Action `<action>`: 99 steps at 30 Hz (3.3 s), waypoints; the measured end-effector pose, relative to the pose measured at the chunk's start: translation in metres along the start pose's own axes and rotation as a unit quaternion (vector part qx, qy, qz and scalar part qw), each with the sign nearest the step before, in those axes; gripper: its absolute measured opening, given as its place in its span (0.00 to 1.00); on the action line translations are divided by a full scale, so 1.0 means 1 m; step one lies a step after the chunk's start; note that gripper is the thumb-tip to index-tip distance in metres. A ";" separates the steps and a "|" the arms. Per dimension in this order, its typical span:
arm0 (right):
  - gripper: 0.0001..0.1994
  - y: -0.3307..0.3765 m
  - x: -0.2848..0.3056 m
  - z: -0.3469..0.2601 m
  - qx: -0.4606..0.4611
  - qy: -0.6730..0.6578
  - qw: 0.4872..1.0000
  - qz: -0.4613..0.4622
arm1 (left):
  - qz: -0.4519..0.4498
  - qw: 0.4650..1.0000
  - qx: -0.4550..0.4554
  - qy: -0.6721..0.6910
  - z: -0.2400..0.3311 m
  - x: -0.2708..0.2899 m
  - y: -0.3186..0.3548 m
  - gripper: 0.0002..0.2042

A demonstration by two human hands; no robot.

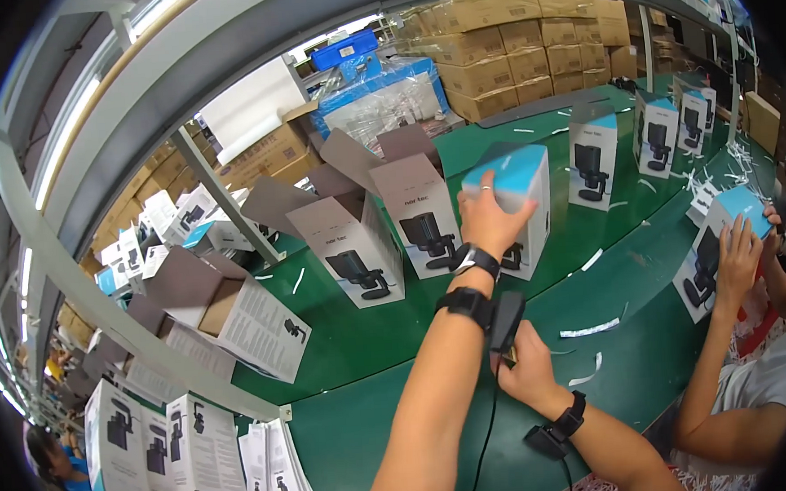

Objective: The person places a manual into a white box, folds the inner flaps, and peels adhesive strips to seal the blue lid. They then press the lid down by hand and set the finished box aside on the table.

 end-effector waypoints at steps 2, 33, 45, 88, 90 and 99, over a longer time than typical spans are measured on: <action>0.11 -0.001 0.000 0.011 -0.040 0.042 0.998 -0.037 | -0.010 1.000 -0.004 -0.027 0.012 -0.006 -0.013 0.39; 0.20 0.060 -0.039 0.055 -0.274 -0.349 0.893 -0.077 | 0.031 0.979 -0.022 0.201 -0.171 0.179 0.259 0.37; 0.24 0.095 -0.034 0.077 -0.283 -0.374 0.880 -0.071 | 0.213 0.842 0.153 -0.471 -0.298 0.345 0.352 0.14; 0.16 0.053 -0.049 0.046 -0.237 -0.452 0.855 -0.098 | -0.016 0.992 -0.053 -0.112 0.001 0.307 0.220 0.26; 0.16 0.046 -0.045 0.039 -0.223 -0.421 0.873 -0.101 | 0.075 0.991 -0.081 -0.070 -0.025 0.298 0.224 0.33; 0.22 -0.053 0.047 -0.050 -0.099 -0.370 0.924 -0.011 | 0.203 0.974 -0.100 -0.016 -0.018 0.259 0.272 0.37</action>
Point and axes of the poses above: each hand's wrist, its own y-axis away from the middle knuckle, its own x-axis out of the back of the hand, z = x × y, the point moved 2 cm from there along -y, towards the middle knuckle, and after that the axes turned 12 degrees about x, right-handed, at the moved point
